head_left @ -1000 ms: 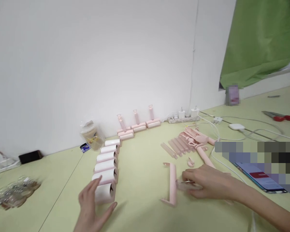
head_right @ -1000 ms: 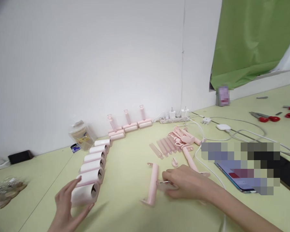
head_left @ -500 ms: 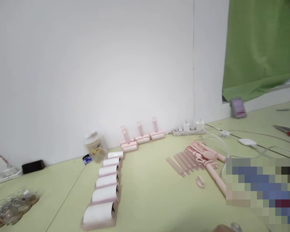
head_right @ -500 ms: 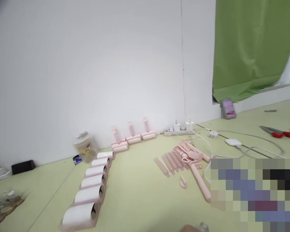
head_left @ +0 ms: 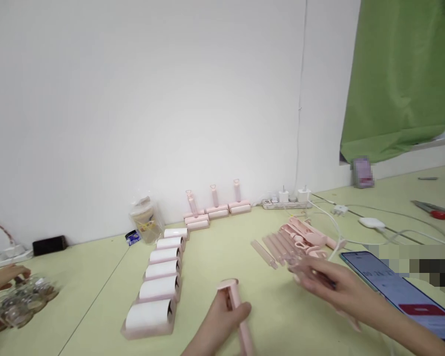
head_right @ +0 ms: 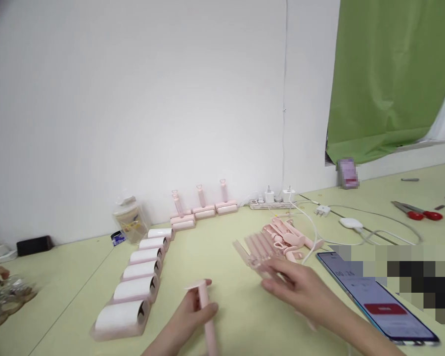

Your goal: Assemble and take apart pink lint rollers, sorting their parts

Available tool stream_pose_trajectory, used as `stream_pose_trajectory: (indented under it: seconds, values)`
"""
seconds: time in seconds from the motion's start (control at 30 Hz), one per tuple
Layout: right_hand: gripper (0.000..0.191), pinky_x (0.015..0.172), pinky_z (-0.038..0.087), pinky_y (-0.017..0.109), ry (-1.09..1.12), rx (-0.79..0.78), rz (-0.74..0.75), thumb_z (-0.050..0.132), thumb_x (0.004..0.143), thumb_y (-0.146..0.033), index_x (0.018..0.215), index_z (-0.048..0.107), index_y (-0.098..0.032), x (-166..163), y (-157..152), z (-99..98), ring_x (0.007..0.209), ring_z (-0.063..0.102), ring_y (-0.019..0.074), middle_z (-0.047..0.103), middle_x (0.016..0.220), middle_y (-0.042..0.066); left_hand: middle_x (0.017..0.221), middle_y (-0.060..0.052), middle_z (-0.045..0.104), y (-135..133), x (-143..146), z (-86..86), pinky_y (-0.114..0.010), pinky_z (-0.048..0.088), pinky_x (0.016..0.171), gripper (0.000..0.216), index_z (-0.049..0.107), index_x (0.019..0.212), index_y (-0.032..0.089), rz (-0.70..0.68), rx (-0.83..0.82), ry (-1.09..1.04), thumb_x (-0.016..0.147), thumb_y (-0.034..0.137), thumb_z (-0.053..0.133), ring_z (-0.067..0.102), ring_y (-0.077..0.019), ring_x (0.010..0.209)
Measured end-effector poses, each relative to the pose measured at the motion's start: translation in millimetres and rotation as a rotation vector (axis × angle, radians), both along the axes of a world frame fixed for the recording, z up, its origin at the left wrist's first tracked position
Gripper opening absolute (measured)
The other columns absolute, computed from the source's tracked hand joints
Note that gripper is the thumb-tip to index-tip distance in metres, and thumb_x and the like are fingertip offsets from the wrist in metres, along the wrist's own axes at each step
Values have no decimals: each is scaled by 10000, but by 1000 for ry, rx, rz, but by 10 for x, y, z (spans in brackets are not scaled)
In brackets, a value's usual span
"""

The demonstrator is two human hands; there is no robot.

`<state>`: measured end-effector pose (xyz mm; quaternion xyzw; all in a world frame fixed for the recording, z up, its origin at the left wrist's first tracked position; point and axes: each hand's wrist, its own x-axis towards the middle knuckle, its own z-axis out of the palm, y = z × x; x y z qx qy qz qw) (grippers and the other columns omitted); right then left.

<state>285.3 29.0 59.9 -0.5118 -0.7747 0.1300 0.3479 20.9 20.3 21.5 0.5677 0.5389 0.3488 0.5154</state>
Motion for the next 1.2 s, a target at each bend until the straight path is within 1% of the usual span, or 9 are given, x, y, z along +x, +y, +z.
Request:
stream_pose_trajectory:
  seconds: [0.13, 0.23, 0.33, 0.47, 0.6, 0.77, 0.9, 1.07, 1.2]
  values:
    - [259, 511, 371, 202, -119, -39, 224, 586, 722, -416, 892, 529, -230, -437, -29, 77, 586, 563, 123, 612, 693, -35, 959, -104, 535, 232, 314, -199, -342, 390, 804, 695, 277, 1197, 64, 24, 38, 256, 622, 265, 612, 518, -241, 920]
    - [263, 517, 331, 214, -272, 263, 384, 595, 716, -451, 817, 543, -214, -540, -61, 25, 558, 556, 102, 624, 670, -46, 1174, -176, 419, 225, 309, -194, -368, 245, 957, 774, 256, 1239, 51, 189, 215, 482, 606, 294, 630, 345, -288, 1136]
    - [259, 457, 276, 229, -435, 635, 547, 510, 800, -427, 889, 557, -189, -610, -135, 11, 457, 475, 80, 610, 643, -32, 1227, -153, 395, 103, 262, -18, -361, 250, 954, 589, 293, 1241, 108, 228, 369, 329, 762, 406, 461, 378, -247, 1103]
    - [99, 431, 260, 225, -493, 778, 574, 464, 829, -222, 830, 563, -208, -764, -244, 94, 430, 396, 84, 511, 536, -54, 755, -58, 598, -123, 305, 242, -299, 426, 605, 540, 440, 1129, 139, -165, -128, -195, 806, 543, 285, 544, -173, 621]
    - [113, 460, 317, 220, -280, 515, 527, 467, 774, -321, 780, 497, -212, -795, -212, 89, 512, 445, 106, 501, 660, -20, 622, -26, 587, -261, 309, 220, -233, 388, 433, 441, 503, 977, 139, -379, -573, -532, 782, 512, 371, 552, -149, 487]
    - [154, 568, 396, 264, 59, -90, 354, 239, 873, -261, 993, 324, -218, -674, -116, -49, 643, 478, 139, 464, 810, 14, 522, 54, 492, -311, 148, 112, -244, 433, 508, 329, 417, 832, 183, -78, -159, -536, 778, 507, 441, 544, -120, 465]
    - [166, 703, 391, 291, 170, -406, 346, 241, 893, -284, 1039, 313, -255, -722, -192, -38, 790, 487, 144, 454, 882, 7, 523, 96, 368, -395, 117, 202, -164, 245, 342, 314, 391, 824, 203, -200, -65, -214, 790, 514, 420, 312, -41, 327]
    - [358, 505, 350, 203, 504, -676, 507, 378, 738, -188, 1087, 440, -237, -781, -278, 31, 525, 399, 71, 495, 885, -3, 524, 77, 304, -485, 183, 249, -198, 223, 442, 244, 461, 849, 192, -234, 130, 227, 813, 426, 401, 319, -85, 465]
    - [293, 361, 261, 179, 845, -1057, 804, 434, 593, -273, 796, 578, -119, -804, -290, 20, 336, 268, 26, 517, 613, -7, 543, 25, 469, -589, 97, 101, -230, 258, 465, 197, 544, 868, 211, -268, 187, 464, 741, 356, 501, 427, -133, 489]
